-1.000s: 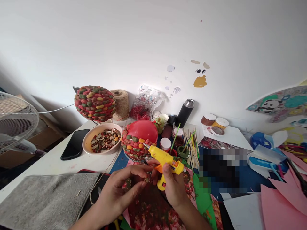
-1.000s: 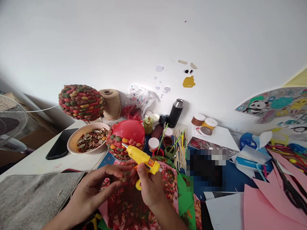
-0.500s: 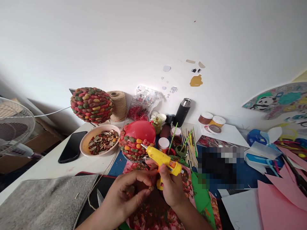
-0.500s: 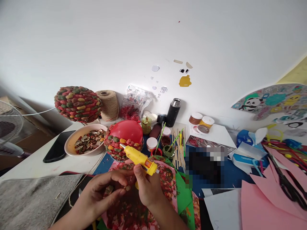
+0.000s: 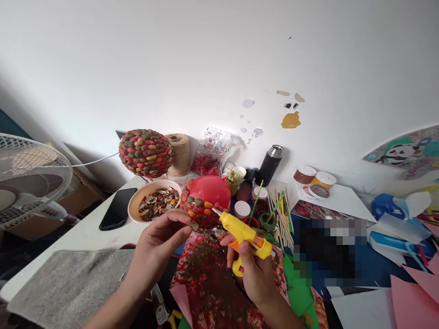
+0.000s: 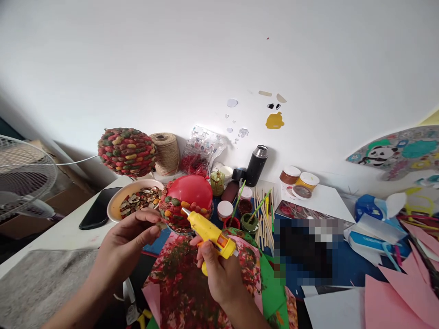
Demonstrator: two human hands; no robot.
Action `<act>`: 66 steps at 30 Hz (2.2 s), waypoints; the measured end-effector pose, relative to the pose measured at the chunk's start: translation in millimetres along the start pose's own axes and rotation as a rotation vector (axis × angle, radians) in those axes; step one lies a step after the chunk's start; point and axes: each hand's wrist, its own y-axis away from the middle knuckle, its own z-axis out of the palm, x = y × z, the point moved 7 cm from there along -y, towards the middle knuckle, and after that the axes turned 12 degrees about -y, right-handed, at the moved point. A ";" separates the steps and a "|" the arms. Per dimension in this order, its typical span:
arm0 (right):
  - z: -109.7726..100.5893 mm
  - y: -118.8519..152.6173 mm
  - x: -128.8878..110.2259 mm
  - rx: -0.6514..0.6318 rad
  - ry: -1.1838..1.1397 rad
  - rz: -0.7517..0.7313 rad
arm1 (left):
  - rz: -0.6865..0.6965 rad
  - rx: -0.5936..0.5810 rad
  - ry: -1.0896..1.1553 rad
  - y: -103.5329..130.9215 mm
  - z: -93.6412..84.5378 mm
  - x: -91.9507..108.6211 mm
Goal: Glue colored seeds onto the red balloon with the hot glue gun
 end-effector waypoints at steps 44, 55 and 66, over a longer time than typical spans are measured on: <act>22.1 4.1 -19.4 -0.090 0.384 -0.213 | 0.174 -0.007 -0.195 -8.2 8.2 -0.7; 27.4 1.5 -33.7 -0.080 0.431 -0.288 | 0.182 -0.001 -0.189 -8.3 8.4 0.9; 23.6 2.0 -25.1 -0.064 0.430 -0.216 | 0.165 0.009 -0.217 -8.3 8.6 2.7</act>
